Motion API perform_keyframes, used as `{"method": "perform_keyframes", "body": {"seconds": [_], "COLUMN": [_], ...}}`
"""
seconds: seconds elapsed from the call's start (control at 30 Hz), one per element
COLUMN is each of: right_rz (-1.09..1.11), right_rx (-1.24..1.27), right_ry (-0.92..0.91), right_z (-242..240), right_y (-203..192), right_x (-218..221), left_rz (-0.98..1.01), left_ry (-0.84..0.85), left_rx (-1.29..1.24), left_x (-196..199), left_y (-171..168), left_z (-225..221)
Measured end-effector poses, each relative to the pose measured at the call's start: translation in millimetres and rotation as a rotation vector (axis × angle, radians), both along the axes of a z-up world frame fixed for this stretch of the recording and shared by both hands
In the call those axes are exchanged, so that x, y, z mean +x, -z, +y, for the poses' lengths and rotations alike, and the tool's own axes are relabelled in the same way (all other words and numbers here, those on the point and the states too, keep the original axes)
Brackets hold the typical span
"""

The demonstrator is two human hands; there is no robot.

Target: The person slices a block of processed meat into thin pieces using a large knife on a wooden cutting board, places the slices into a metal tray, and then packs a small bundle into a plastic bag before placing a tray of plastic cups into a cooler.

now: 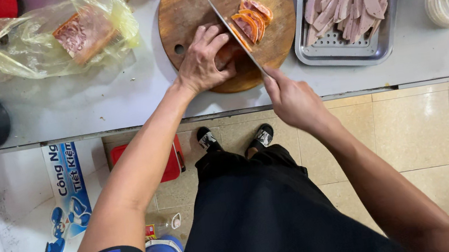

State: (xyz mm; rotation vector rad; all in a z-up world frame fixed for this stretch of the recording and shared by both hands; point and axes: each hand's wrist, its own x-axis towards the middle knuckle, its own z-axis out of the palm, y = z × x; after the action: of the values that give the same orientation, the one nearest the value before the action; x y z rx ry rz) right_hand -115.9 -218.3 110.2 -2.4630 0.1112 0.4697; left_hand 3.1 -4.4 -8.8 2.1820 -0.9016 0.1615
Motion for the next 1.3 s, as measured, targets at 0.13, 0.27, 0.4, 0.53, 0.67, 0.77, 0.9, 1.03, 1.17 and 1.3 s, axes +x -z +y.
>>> {"method": "perform_keyframes", "body": {"seconds": [0.13, 0.27, 0.4, 0.53, 0.67, 0.77, 0.9, 1.03, 1.17, 1.3], "right_rz": [-0.024, 0.032, 0.044, -0.008, 0.064, 0.031, -0.035, 0.104, 0.184, 0.012], "right_rx": [0.094, 0.079, 0.090, 0.042, 0.000, 0.032, 0.028, -0.032, -0.086, 0.015], "right_ry": [0.002, 0.016, 0.080, 0.074, 0.077, 0.081, 0.040, 0.077, 0.065, 0.031], "right_z": [11.2, -7.9, -26.2, -16.8, -1.0, 1.1, 0.1, -0.3, -3.4, 1.6], "right_y": [11.7, 3.7, -8.2, -20.2, -27.3, -28.3, -24.3, -32.5, -33.5, -18.2], "right_x": [26.4, -16.3, -24.4, -26.7, -37.4, -41.1, -43.2, -54.3, -50.4, -21.4], "left_rz": [-0.022, -0.050, -0.051, -0.075, -0.074, -0.081, -0.049, -0.089, -0.011, 0.020], "left_ry": [-0.004, -0.015, -0.022, -0.048, -0.031, -0.045, -0.038, -0.033, -0.024, -0.024], "left_rx": [0.031, 0.008, 0.026, -0.001, -0.051, -0.059, -0.074, -0.082, -0.088, -0.050], "left_x": [3.3, 1.4, 0.8, -7.1, -6.3, -6.5, -9.0, -10.0, -9.0, -3.5], "left_y": [2.6, 7.2, 5.4, 0.1, -3.4, -7.6, -12.5, -14.7, -13.1, -16.4], "left_z": [2.1, 0.9, -1.6, 0.1, 0.7, 2.4, 1.8, 1.1, 3.1, 0.2]}}
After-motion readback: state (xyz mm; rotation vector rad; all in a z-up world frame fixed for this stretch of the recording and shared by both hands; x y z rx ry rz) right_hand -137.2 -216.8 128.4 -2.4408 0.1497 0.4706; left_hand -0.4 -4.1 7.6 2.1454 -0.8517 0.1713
